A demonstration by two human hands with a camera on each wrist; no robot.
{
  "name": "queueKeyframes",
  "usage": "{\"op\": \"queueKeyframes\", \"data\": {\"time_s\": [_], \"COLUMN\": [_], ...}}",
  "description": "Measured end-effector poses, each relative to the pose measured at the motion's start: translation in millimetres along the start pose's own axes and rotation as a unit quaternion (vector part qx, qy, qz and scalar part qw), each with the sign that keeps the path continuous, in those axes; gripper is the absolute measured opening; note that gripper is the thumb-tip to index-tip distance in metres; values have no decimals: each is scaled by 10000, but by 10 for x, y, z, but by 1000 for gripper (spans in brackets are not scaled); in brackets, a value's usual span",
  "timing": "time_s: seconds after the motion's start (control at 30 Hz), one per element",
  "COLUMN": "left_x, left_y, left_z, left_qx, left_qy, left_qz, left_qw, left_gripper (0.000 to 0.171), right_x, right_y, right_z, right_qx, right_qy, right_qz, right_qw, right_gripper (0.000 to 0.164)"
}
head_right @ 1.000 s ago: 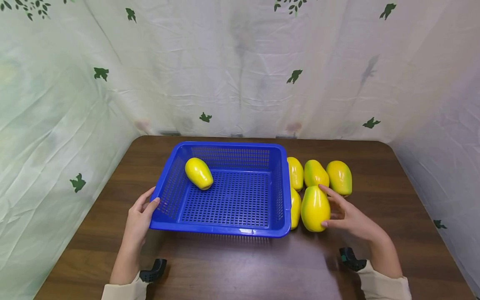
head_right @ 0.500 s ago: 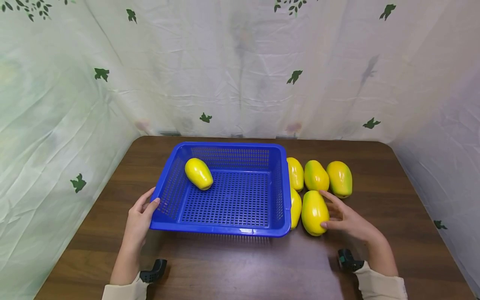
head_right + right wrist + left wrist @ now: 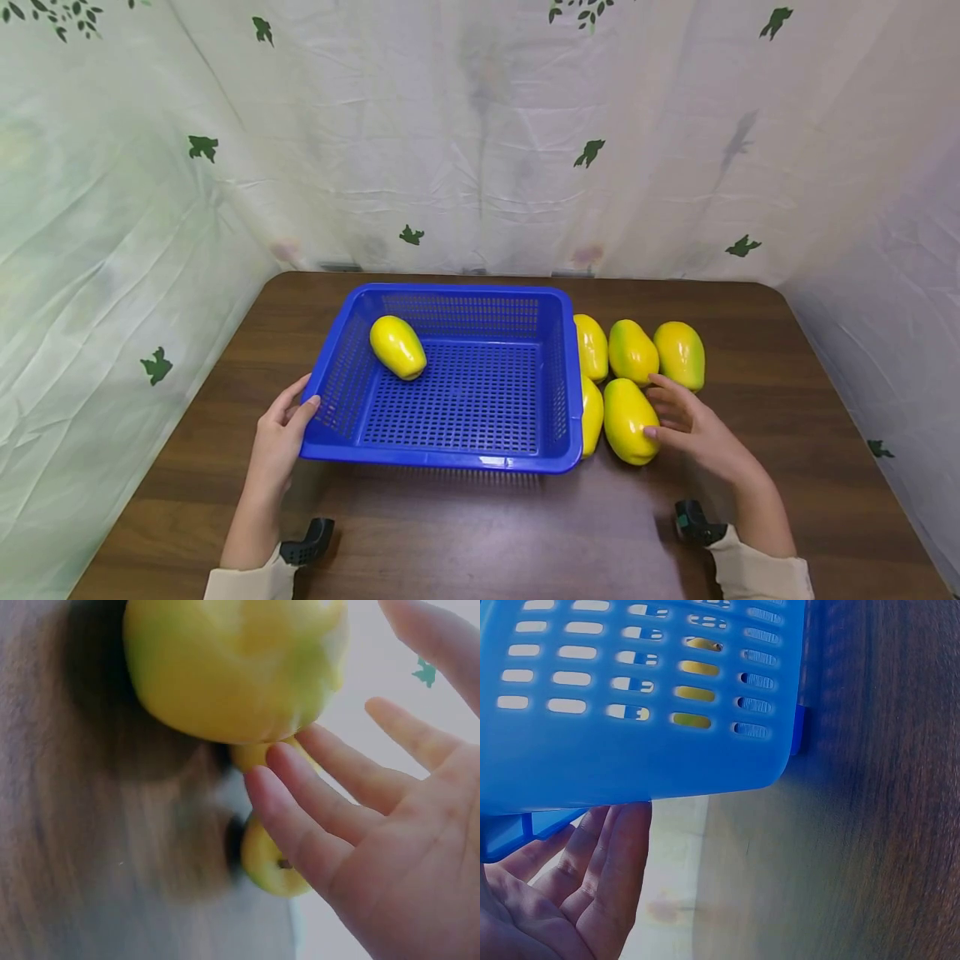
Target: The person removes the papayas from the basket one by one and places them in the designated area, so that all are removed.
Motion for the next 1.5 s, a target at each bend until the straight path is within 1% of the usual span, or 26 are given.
{"op": "queueKeyframes", "data": {"time_s": [0.07,0.3,0.5,0.6,0.67,0.8,1.0,1.1,1.17,1.37,1.5], "left_x": [-5,-11,-5,2,6,11,2,0,3,-3,-18], "left_y": [1,0,2,-1,-3,-4,2,4,5,7,4], "left_z": [4,11,-5,-13,-17,-29,-26,-22,-24,-7,10], "left_qx": [-25,-16,74,68,50,72,84,58,51,45,97], "left_qy": [-10,-107,19,18,10,11,-22,-24,-13,-27,-77], "left_qz": [-13,-64,-82,-94,-102,-96,-95,-89,-84,-67,-98], "left_qw": [10000,9999,9999,9999,9999,9999,9999,9999,10000,10000,9999], "left_gripper": [40,41,42,43,43,43,43,43,43,43,43], "right_x": [3,36,104,156,195,296,491,592,663,910,1074], "right_y": [15,54,78,89,88,73,19,-25,-57,-191,-294], "right_z": [-42,-210,-434,-538,-592,-694,-894,-998,-1068,-1248,-1354], "right_qx": [-19,-222,-439,-525,-551,-567,-333,-204,-186,130,35], "right_qy": [74,21,367,509,469,439,824,942,1042,1466,1677], "right_qz": [143,757,1282,1400,1390,1227,878,748,698,462,286], "right_qw": [9999,9969,9901,9875,9876,9899,9922,9925,9919,9880,9854], "right_gripper": [62,52,46,46,45,45,46,46,45,44,44]}}
Point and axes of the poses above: each hand's wrist, its own x-axis towards the middle knuckle, its own y-axis out of the back of the hand, z = x × y, the point moved 5 cm from there along x, towards the middle knuckle, and after that the axes turned 1 degree about -z, right-handed, at the moved point
